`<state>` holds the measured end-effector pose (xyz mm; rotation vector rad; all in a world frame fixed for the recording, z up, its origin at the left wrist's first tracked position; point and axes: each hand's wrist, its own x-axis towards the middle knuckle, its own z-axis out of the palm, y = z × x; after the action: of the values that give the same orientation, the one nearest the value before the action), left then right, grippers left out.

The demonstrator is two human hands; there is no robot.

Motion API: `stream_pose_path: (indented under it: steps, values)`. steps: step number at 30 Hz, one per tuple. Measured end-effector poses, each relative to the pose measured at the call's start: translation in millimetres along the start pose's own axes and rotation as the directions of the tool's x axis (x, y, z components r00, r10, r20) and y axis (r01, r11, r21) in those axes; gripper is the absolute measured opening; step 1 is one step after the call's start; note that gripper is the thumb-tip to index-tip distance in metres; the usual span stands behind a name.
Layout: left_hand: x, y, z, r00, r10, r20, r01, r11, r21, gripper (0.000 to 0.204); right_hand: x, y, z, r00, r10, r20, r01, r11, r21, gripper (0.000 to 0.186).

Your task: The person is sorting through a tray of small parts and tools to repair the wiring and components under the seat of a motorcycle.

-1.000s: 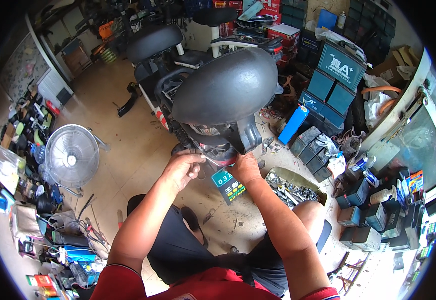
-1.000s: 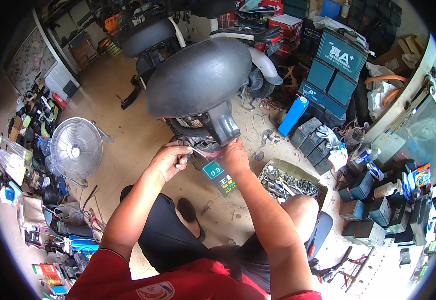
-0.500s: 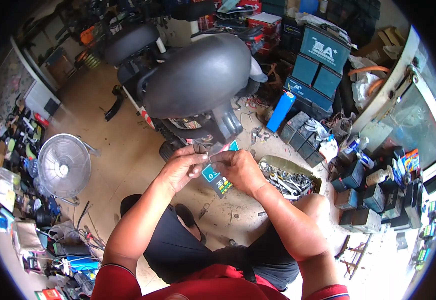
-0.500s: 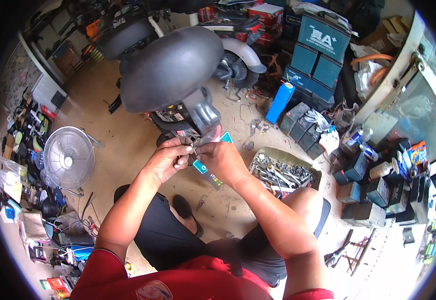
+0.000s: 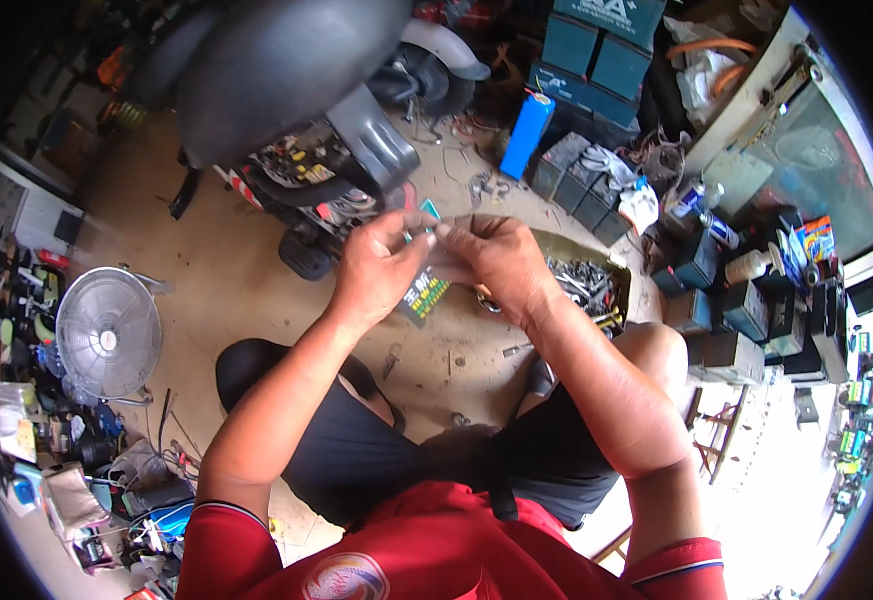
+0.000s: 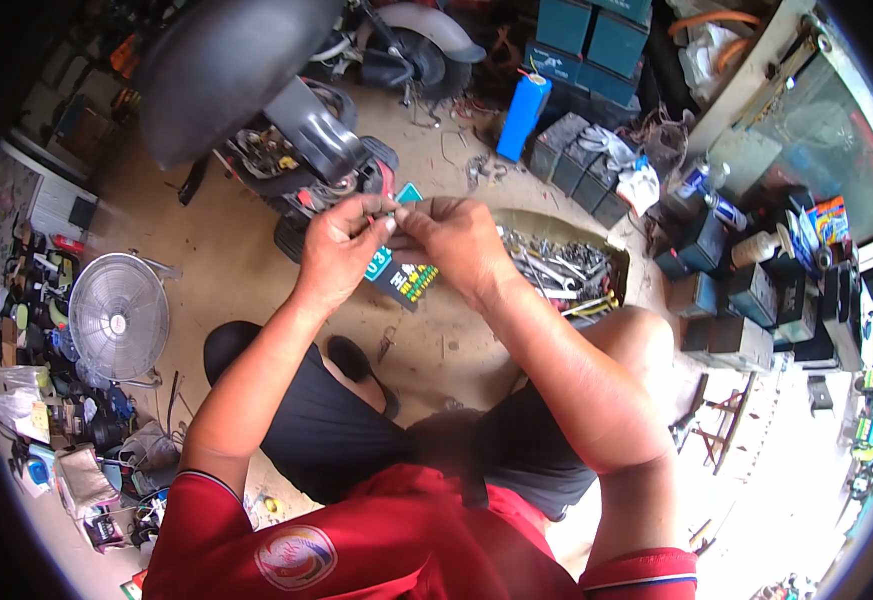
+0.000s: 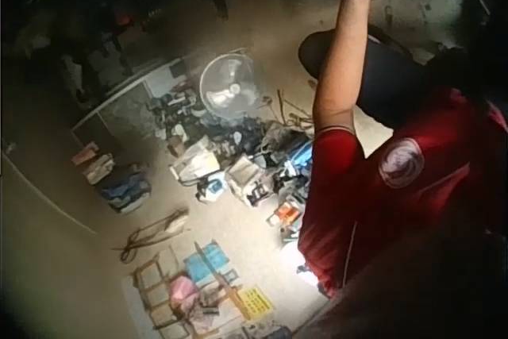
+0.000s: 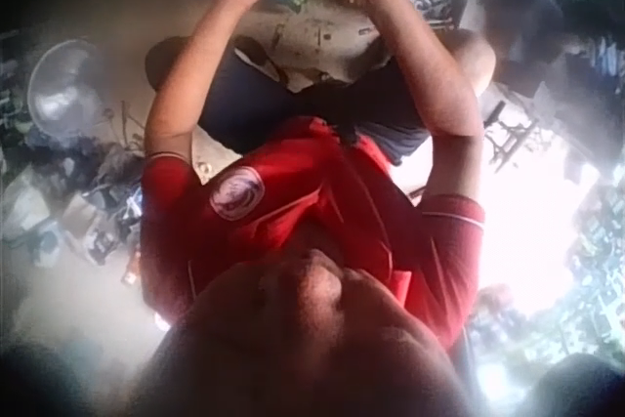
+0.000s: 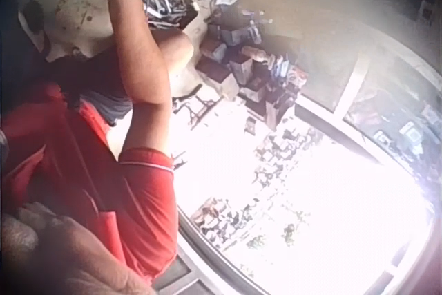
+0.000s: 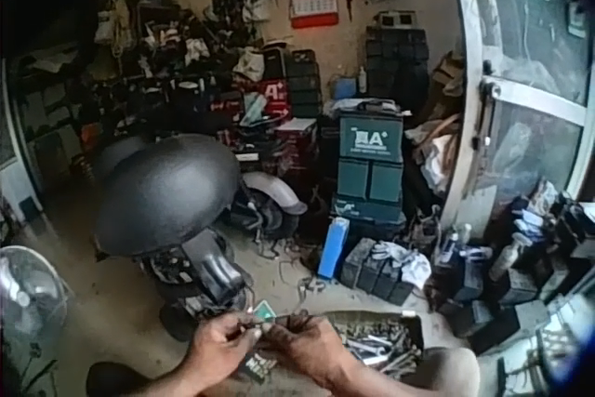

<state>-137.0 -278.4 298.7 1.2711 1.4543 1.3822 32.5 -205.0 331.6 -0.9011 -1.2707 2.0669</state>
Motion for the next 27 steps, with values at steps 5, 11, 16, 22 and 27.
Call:
stream_pose_path:
  steps: [5,11,16,22,27]
  values:
    - [3,3,27,0.946,0.302,-0.120,-0.225,0.876,0.426,0.021,-9,-3,-11,0.992,-0.048,-0.118,0.057,0.996,0.071,0.022]
    - [-3,11,50,0.962,0.217,-0.168,-0.141,0.916,0.375,0.015,-16,-3,-26,0.965,-0.133,-0.228,0.148,0.988,0.049,0.022]
    - [3,11,58,0.988,0.118,-0.104,-0.108,0.989,0.097,0.016,-30,-14,-31,0.957,-0.151,-0.249,0.154,0.988,-0.005,0.020]
    - [10,22,81,0.980,-0.131,0.149,0.174,0.929,-0.327,0.019,-36,-34,-68,0.957,-0.181,-0.228,0.117,0.956,-0.271,0.023]
    - [5,24,89,0.960,-0.130,0.248,0.230,0.872,-0.432,0.024,-41,-45,-81,0.966,-0.149,-0.210,0.048,0.906,-0.421,0.022]
